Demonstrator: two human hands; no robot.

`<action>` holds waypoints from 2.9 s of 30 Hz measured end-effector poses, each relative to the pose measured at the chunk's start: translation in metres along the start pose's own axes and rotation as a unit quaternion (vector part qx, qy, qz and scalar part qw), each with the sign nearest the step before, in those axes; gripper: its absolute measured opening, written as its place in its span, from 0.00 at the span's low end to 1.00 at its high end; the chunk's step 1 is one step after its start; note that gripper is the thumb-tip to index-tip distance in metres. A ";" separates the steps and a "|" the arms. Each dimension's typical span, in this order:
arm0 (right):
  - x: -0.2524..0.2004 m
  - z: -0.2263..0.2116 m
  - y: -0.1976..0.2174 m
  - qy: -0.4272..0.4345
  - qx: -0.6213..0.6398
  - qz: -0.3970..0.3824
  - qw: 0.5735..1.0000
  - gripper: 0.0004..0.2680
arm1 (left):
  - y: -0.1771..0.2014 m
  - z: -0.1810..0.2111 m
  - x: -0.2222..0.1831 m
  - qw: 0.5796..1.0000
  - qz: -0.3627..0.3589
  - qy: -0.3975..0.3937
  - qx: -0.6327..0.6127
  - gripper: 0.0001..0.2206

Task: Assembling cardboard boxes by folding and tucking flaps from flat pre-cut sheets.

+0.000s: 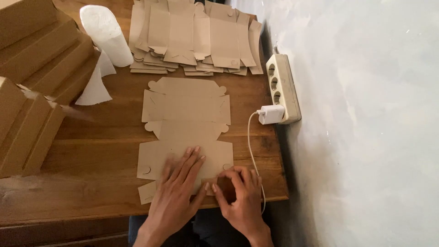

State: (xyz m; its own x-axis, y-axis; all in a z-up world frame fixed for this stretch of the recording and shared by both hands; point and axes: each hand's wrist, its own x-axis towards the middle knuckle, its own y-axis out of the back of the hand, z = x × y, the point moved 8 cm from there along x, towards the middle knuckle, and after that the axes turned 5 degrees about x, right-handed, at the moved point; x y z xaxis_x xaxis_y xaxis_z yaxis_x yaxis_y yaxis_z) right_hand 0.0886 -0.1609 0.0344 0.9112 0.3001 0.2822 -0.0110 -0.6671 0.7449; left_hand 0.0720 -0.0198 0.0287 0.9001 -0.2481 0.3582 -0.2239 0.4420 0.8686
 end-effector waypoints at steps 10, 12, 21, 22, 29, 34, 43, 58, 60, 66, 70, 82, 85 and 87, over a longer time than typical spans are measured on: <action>0.008 0.010 -0.010 -0.051 -0.057 0.049 0.996 0.07 | -0.008 -0.005 0.000 0.993 0.021 0.083 0.086 0.26; 0.007 0.009 -0.005 -0.040 -0.055 0.044 0.997 0.07 | -0.008 -0.005 -0.001 0.991 0.023 0.106 0.076 0.25; 0.006 0.011 -0.003 -0.045 0.021 -0.086 0.995 0.11 | -0.005 -0.004 0.000 0.989 0.040 0.097 0.101 0.26; 0.006 0.011 -0.004 -0.049 0.032 -0.102 0.993 0.12 | -0.005 -0.004 0.000 0.989 0.040 0.096 0.106 0.26; 0.005 0.012 -0.007 -0.051 0.033 -0.120 0.991 0.13 | -0.010 -0.006 -0.001 0.984 0.045 0.092 0.144 0.28; 0.009 0.014 -0.009 -0.055 0.014 -0.115 0.992 0.14 | -0.008 -0.008 0.003 0.982 0.049 0.093 0.156 0.28; 0.017 0.012 -0.013 -0.050 -0.032 -0.008 0.998 0.09 | -0.007 -0.009 0.005 0.989 0.031 0.085 0.116 0.26; 0.012 0.010 -0.005 0.005 0.071 -0.097 0.993 0.11 | -0.004 -0.008 0.002 0.994 0.016 0.075 0.073 0.26; 0.007 0.014 -0.007 -0.020 0.068 -0.127 0.989 0.11 | -0.007 -0.006 0.000 0.995 0.013 0.082 0.062 0.26; 0.013 0.006 -0.008 -0.034 0.050 -0.054 0.997 0.16 | -0.003 -0.007 0.001 0.994 0.020 0.078 0.067 0.26; 0.013 0.011 -0.015 -0.056 -0.030 -0.004 0.998 0.13 | -0.002 -0.005 0.001 0.994 0.036 0.071 0.079 0.25; 0.007 0.014 -0.005 -0.027 0.070 -0.126 0.989 0.16 | -0.008 -0.004 0.000 0.995 0.014 0.072 0.070 0.26; 0.008 0.011 -0.005 -0.026 0.074 -0.106 0.991 0.15 | -0.008 -0.004 0.000 0.995 0.011 0.070 0.073 0.26; 0.009 0.008 -0.007 -0.024 0.074 -0.087 0.993 0.14 | -0.008 -0.005 0.000 0.995 0.010 0.070 0.075 0.27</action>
State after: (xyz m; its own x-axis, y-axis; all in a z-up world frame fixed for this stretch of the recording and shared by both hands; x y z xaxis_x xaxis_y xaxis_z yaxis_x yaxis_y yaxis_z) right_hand 0.1005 -0.1589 0.0272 0.9127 0.3889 0.1252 0.2057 -0.7023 0.6816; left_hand 0.0757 -0.0192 0.0203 0.9353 -0.1136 0.3350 -0.2873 0.3088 0.9067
